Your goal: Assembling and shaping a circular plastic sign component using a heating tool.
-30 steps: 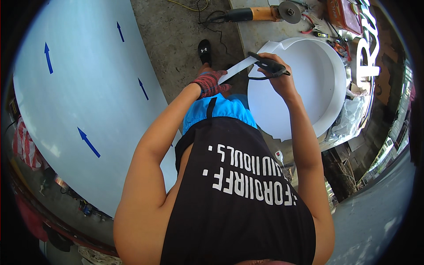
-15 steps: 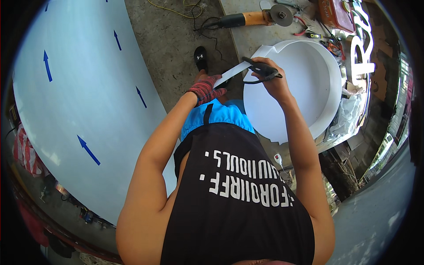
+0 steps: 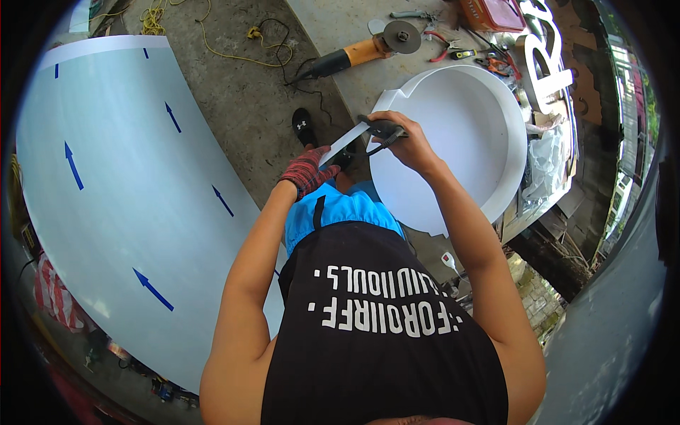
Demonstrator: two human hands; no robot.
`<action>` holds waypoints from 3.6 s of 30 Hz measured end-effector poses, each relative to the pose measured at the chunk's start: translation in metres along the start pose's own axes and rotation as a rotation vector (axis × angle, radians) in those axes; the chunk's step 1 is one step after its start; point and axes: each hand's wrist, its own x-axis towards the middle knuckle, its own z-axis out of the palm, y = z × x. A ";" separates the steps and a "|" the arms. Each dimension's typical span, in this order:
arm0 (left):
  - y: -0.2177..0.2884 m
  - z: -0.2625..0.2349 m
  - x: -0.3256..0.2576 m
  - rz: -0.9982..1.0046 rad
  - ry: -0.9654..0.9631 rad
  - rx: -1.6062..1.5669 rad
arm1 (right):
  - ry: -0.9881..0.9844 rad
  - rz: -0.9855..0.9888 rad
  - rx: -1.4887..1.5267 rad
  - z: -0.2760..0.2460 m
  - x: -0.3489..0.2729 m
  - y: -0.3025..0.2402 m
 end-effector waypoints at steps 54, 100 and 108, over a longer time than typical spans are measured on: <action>-0.005 -0.005 0.011 0.011 0.175 0.125 | -0.022 0.079 0.025 0.004 0.003 -0.004; -0.006 -0.019 -0.013 -0.071 0.140 0.194 | -0.097 0.066 -0.035 -0.007 0.009 -0.023; -0.023 -0.023 -0.012 -0.038 0.127 0.138 | -0.239 0.034 -0.033 -0.039 0.035 -0.115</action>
